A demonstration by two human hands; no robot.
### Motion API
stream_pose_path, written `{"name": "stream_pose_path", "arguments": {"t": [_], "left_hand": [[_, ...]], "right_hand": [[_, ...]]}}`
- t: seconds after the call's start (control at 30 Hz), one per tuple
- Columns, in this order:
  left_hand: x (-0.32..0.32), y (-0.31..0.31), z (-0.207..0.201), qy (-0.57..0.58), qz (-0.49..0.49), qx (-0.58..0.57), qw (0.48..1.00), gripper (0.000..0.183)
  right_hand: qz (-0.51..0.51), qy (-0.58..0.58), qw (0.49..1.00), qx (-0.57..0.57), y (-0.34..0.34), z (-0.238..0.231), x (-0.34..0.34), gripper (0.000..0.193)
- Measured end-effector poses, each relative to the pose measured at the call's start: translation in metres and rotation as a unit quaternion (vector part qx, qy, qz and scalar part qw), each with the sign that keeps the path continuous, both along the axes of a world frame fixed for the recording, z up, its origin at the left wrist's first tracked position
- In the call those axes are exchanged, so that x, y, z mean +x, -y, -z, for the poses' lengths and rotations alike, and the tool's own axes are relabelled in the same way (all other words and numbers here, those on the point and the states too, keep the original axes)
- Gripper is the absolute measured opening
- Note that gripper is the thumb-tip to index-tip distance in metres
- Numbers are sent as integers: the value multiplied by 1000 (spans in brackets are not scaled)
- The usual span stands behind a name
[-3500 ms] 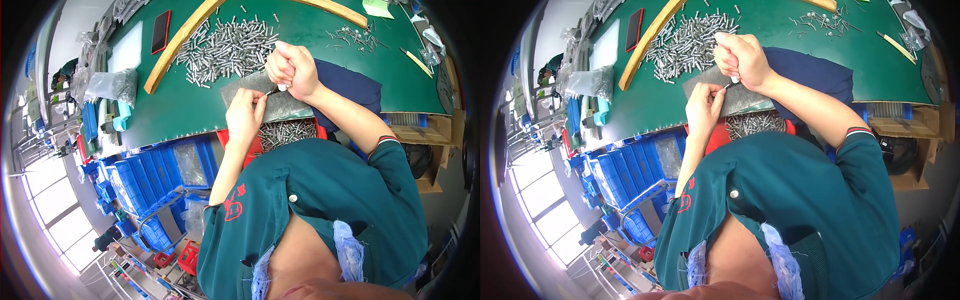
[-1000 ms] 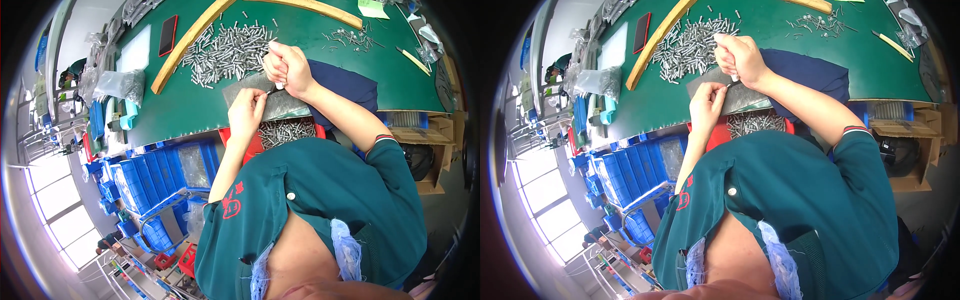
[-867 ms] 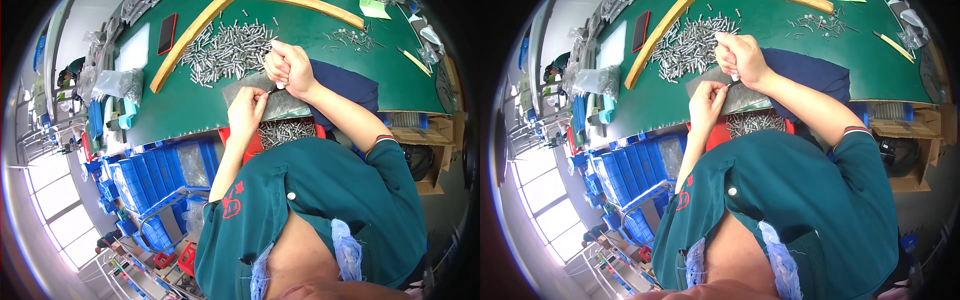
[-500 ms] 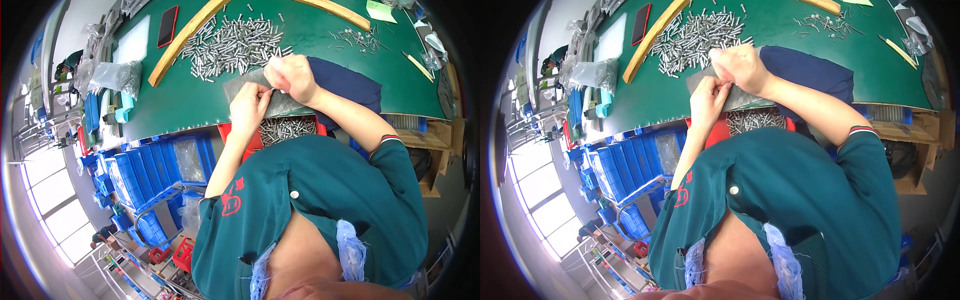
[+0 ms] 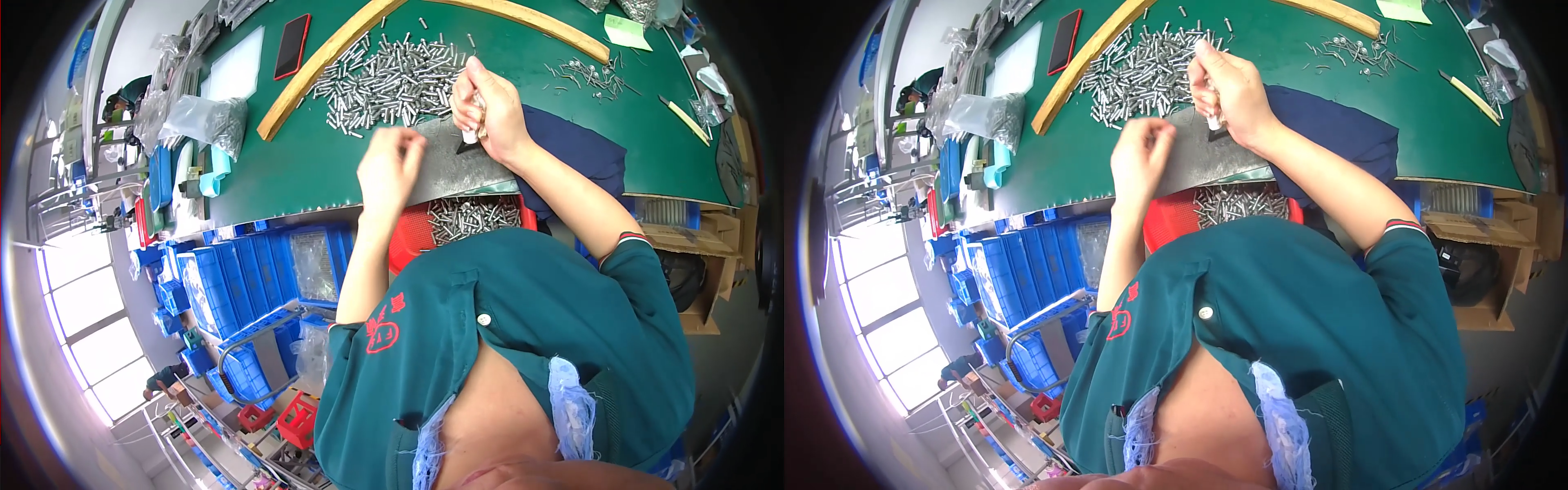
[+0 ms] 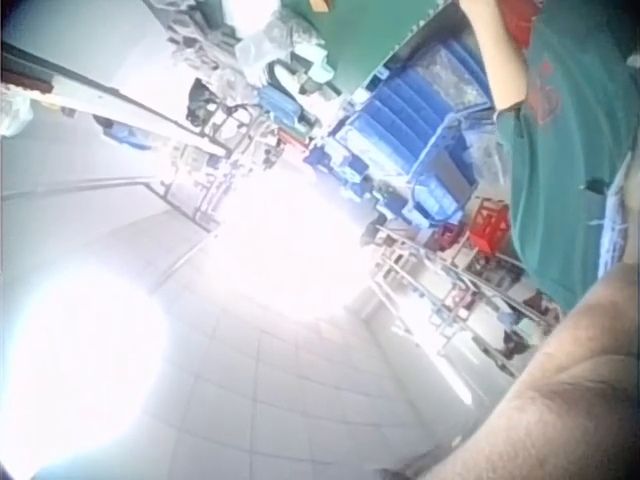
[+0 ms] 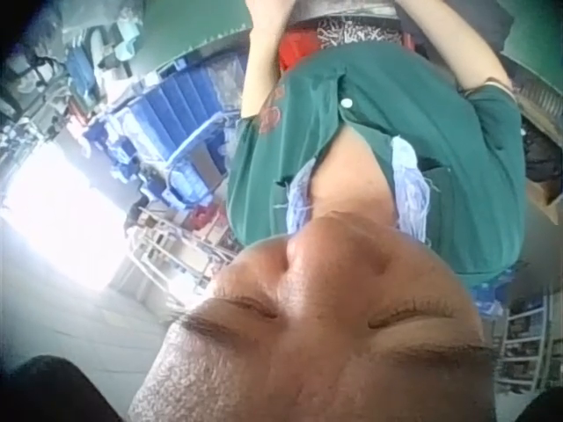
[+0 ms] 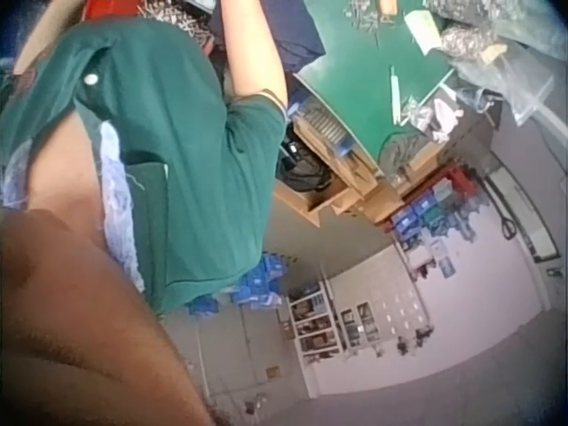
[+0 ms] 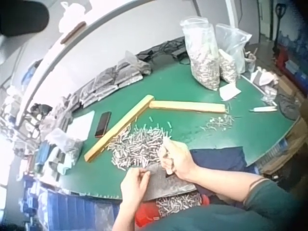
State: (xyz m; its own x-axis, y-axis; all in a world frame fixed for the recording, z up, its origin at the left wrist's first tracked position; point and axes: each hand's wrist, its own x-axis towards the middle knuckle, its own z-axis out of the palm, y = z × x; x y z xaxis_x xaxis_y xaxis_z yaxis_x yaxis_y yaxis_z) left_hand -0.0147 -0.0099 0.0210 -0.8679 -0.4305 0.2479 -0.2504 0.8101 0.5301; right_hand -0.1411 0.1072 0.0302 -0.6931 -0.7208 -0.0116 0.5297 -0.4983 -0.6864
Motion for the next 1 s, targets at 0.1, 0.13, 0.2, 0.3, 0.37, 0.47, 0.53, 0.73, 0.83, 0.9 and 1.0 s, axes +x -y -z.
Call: {"name": "stream_pose_path", "arguments": {"t": [0.1, 0.13, 0.2, 0.3, 0.37, 0.47, 0.53, 0.73, 0.83, 0.9, 1.0], "left_hand": [[-14, 12, 5, 12, -77, -78, 994, 17], [-16, 13, 7, 37, -91, -90, 991, 17], [-18, 15, 8, 63, -106, -101, 987, 16], [-17, 21, 5, 81, -100, -65, 990, 15], [-14, 21, 4, 71, -94, -66, 991, 14], [-8, 12, -1, 46, -41, -59, 996, 12], [2, -2, 0, 58, 29, -32, 997, 12], [9, -29, 5, 70, 20, 24, 997, 12], [10, -28, 11, 48, 25, 32, 998, 12], [9, -28, 11, 48, 25, 46, 997, 13], [9, -28, 12, 44, 24, 67, 996, 13]], "right_hand": [[-15, -109, 993, 34, -1, 4, 4, 42], [-16, -110, 993, 34, 0, 3, 4, 42], [-8, -129, 992, 1, 1, 0, 5, 44], [-41, -150, 988, -1, -1, 5, 0, 55], [-81, -159, 984, -26, -4, 6, -2, 64], [-94, -115, 983, -107, -4, 10, -6, 65], [-89, -76, 987, -110, -5, 8, -6, 64], [-57, -28, 996, -70, -5, 7, -4, 55], [-50, -22, 996, -72, -6, 6, 0, 53], [-45, -23, 996, -70, -5, 5, 2, 52], [-37, -21, 996, -83, -6, 5, 2, 51]]}}
